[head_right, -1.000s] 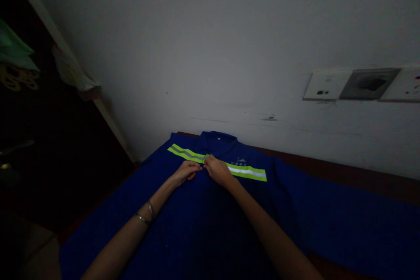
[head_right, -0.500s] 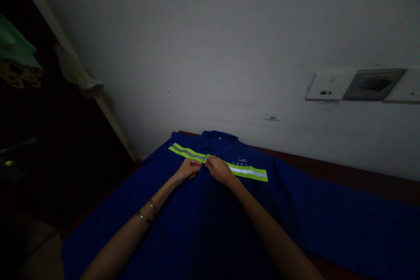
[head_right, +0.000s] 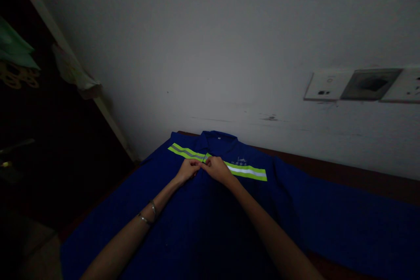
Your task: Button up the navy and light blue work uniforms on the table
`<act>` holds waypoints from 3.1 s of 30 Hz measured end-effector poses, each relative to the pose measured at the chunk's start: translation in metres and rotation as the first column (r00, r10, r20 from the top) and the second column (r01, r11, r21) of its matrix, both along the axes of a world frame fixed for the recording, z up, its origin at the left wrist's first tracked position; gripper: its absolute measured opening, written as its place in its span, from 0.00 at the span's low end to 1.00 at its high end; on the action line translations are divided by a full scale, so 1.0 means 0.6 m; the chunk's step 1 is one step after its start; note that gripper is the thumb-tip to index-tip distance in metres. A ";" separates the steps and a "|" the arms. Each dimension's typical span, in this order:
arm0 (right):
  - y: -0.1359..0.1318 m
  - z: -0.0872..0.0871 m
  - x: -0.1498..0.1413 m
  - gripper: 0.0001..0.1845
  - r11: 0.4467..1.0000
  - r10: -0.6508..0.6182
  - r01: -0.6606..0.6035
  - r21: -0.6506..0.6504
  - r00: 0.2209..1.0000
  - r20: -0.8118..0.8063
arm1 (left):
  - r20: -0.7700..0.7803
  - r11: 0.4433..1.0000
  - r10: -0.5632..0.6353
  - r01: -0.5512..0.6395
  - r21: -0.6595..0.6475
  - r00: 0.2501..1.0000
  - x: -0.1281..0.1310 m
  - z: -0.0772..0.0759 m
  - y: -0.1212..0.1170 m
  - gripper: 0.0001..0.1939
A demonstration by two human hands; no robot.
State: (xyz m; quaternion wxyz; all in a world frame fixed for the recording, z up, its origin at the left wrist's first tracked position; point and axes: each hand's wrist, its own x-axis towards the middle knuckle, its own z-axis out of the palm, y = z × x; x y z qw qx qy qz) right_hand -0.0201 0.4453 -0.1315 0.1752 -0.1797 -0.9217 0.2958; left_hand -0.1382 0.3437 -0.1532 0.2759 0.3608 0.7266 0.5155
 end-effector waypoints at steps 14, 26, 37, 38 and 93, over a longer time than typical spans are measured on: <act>-0.012 -0.010 -0.008 0.08 0.987 -0.136 0.131 0.088 0.989 0.052 | -0.108 0.998 -0.030 0.035 0.044 0.994 -0.007 -0.013 0.003 0.06; -0.019 -0.012 -0.006 0.08 0.970 -0.180 0.167 0.178 0.982 0.056 | -0.296 0.992 -0.026 0.060 0.107 0.955 -0.007 -0.026 0.003 0.06; -0.012 -0.009 -0.005 0.08 0.981 -0.165 0.159 0.114 0.986 0.040 | -0.367 0.988 -0.107 0.139 0.062 0.924 -0.013 -0.010 -0.007 0.07; -0.011 -0.008 -0.005 0.08 0.982 -0.172 0.169 0.085 0.984 0.036 | -0.356 0.988 -0.111 0.143 0.066 0.928 -0.014 -0.010 -0.007 0.06; -0.173 -0.069 0.057 0.02 0.860 -0.051 -0.055 -0.507 0.980 -0.193 | -0.054 0.983 0.171 -0.174 -0.063 0.984 0.091 -0.030 -0.185 0.07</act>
